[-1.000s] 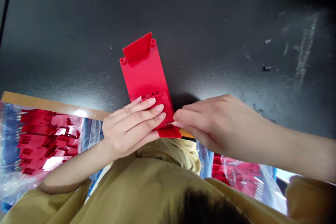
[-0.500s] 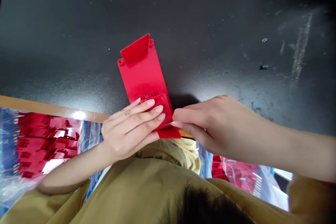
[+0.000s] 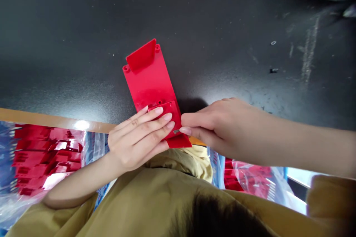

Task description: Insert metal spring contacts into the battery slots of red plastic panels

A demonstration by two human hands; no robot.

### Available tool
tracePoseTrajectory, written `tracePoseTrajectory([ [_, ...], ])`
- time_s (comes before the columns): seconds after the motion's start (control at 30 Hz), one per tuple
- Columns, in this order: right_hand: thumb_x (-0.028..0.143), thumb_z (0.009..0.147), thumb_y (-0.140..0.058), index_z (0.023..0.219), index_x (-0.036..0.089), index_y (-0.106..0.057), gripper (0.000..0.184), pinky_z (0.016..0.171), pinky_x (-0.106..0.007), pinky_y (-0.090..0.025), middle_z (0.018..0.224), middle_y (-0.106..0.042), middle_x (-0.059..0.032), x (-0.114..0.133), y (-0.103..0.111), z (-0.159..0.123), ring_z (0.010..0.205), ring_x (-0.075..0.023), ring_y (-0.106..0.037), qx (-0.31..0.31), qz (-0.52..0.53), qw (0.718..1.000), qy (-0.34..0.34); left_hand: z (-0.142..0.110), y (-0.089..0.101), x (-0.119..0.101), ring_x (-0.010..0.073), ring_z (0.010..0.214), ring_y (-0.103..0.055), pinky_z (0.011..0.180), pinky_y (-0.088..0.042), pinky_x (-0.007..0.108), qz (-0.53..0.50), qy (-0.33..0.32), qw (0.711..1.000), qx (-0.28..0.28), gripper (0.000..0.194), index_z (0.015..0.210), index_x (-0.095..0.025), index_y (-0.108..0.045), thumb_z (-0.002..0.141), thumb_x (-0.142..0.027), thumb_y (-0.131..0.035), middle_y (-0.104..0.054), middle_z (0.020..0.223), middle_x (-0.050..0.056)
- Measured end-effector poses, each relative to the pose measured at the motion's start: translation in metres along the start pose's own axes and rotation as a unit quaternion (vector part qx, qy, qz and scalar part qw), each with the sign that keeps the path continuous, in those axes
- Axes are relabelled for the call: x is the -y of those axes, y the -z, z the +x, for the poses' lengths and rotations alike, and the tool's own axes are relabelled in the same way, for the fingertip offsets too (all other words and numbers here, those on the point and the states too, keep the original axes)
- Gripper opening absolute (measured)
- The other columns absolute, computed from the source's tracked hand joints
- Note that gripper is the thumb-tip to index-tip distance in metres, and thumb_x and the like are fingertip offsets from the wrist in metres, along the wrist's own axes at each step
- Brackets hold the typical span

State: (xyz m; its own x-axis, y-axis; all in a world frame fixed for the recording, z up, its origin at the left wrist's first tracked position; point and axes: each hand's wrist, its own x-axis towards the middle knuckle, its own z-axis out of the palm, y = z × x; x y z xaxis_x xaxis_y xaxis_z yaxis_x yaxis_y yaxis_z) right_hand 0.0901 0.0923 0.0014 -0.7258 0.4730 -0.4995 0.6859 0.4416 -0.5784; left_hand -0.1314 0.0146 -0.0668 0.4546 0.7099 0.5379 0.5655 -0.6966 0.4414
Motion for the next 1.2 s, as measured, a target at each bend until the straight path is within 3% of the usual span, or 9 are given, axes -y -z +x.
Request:
tracePoseTrajectory([
  [0.17, 0.042, 0.103, -0.035, 0.072, 0.020, -0.039, 0.038, 0.050, -0.023, -0.022, 0.052, -0.035, 0.0078, -0.007, 0.007, -0.004, 0.046, -0.0072, -0.031, 0.043, 0.134, 0.990, -0.007, 0.000, -0.001, 0.001, 0.0193, 0.116, -0.068, 0.109, -0.052, 0.033, -0.007, -0.005, 1.000, -0.018, 0.031, 0.113, -0.011, -0.069, 0.089, -0.031, -0.070, -0.076, 0.111, 0.008],
  [0.4, 0.038, 0.103, -0.037, 0.073, 0.020, -0.040, 0.034, 0.052, -0.025, -0.022, 0.055, -0.043, 0.0067, -0.005, 0.000, -0.002, 0.047, -0.0087, -0.032, 0.014, 0.014, 0.999, 0.036, 0.002, -0.001, 0.001, 0.0201, 0.113, -0.069, 0.107, -0.053, 0.033, 0.010, -0.015, 1.000, -0.015, 0.033, 0.112, -0.010, -0.069, 0.086, -0.031, -0.073, -0.077, 0.109, 0.009],
  [0.63, 0.035, 0.103, -0.036, 0.077, 0.021, -0.047, 0.032, 0.051, -0.026, -0.016, 0.054, -0.043, 0.0056, 0.002, 0.000, -0.004, 0.045, -0.0095, -0.033, 0.005, -0.070, 0.997, 0.029, 0.003, -0.001, 0.000, 0.0219, 0.109, -0.071, 0.101, -0.059, 0.036, 0.015, -0.011, 1.000, -0.019, 0.031, 0.110, -0.012, -0.070, 0.086, -0.031, -0.073, -0.077, 0.108, 0.008],
  [0.83, 0.033, 0.102, -0.039, 0.080, 0.022, -0.053, 0.029, 0.051, -0.026, -0.016, 0.054, -0.044, 0.0052, 0.002, 0.000, -0.004, 0.044, -0.0094, -0.032, -0.005, -0.071, 0.997, 0.039, 0.005, 0.000, 0.000, 0.0224, 0.109, -0.071, 0.101, -0.058, 0.036, 0.014, -0.015, 1.000, -0.021, 0.031, 0.108, -0.010, -0.070, 0.084, -0.029, -0.075, -0.078, 0.107, 0.009],
  [1.2, 0.032, 0.099, -0.040, 0.074, 0.023, -0.053, 0.030, 0.051, -0.027, -0.019, 0.048, -0.040, 0.0051, 0.009, 0.002, -0.001, 0.042, -0.0111, -0.031, 0.025, -0.082, 0.996, -0.031, 0.004, 0.000, 0.001, 0.0225, 0.109, -0.071, 0.099, -0.060, 0.037, 0.009, -0.010, 1.000, -0.016, 0.028, 0.109, -0.014, -0.070, 0.088, -0.031, -0.071, -0.077, 0.108, 0.007],
])
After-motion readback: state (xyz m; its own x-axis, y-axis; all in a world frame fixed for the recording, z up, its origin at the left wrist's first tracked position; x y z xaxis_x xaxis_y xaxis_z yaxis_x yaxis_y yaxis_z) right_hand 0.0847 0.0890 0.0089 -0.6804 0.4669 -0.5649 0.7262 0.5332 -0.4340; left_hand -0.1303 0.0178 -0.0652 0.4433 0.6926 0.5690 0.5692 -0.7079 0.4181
